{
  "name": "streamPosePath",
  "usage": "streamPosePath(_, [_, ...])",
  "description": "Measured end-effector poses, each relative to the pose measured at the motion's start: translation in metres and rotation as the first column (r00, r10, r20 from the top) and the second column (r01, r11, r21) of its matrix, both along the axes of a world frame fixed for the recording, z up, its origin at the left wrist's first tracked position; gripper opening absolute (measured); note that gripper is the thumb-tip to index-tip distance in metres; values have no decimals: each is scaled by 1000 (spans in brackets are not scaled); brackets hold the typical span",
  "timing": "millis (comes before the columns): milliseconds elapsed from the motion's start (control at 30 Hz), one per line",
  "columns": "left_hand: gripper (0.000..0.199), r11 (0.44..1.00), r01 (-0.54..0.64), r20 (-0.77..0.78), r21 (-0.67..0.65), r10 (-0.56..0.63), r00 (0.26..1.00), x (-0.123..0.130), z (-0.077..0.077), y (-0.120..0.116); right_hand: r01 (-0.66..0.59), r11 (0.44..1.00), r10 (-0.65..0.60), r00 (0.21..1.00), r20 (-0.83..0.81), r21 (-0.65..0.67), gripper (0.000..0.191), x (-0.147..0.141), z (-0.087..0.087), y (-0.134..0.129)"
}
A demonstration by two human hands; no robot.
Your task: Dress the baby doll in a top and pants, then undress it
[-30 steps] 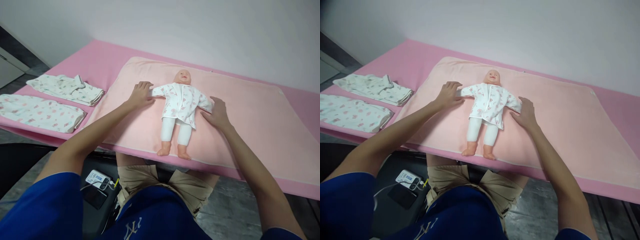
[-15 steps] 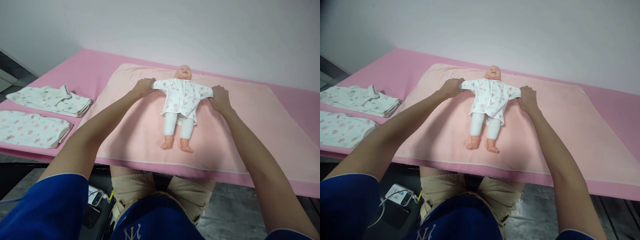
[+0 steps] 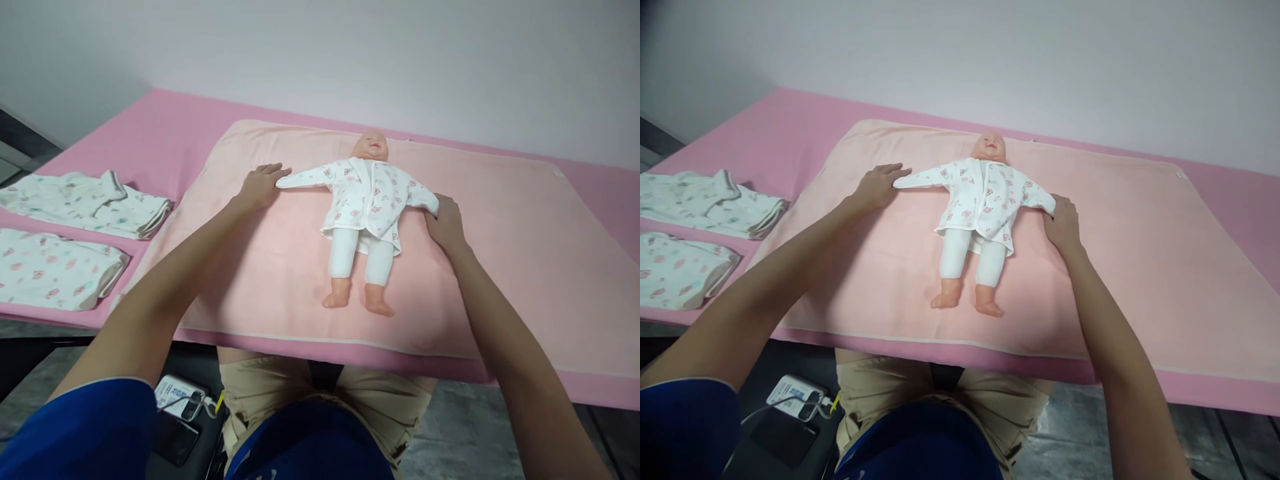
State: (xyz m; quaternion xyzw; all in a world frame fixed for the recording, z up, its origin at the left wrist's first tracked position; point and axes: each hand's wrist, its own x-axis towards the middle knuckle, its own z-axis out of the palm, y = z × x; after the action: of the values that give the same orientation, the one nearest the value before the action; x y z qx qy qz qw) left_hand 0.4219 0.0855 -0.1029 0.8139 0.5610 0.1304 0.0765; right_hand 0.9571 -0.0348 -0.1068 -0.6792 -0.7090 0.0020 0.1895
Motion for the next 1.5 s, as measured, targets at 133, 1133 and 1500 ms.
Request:
streamPosePath(133, [77, 997, -67, -27, -28, 67, 997, -4, -6, -3, 103, 994, -99, 988, -120, 28, 73, 9, -8, -2])
streamPosePath(1133, [18, 998, 59, 273, -2, -56, 960, 124, 32, -158, 103, 995, -98, 896, -434, -14, 26, -108, 39, -127])
streamPosePath(1500, [29, 961, 166, 300, 221, -229, 926, 125, 42, -157, -205, 937, 257, 953, -161, 283, 27, -130, 45, -122])
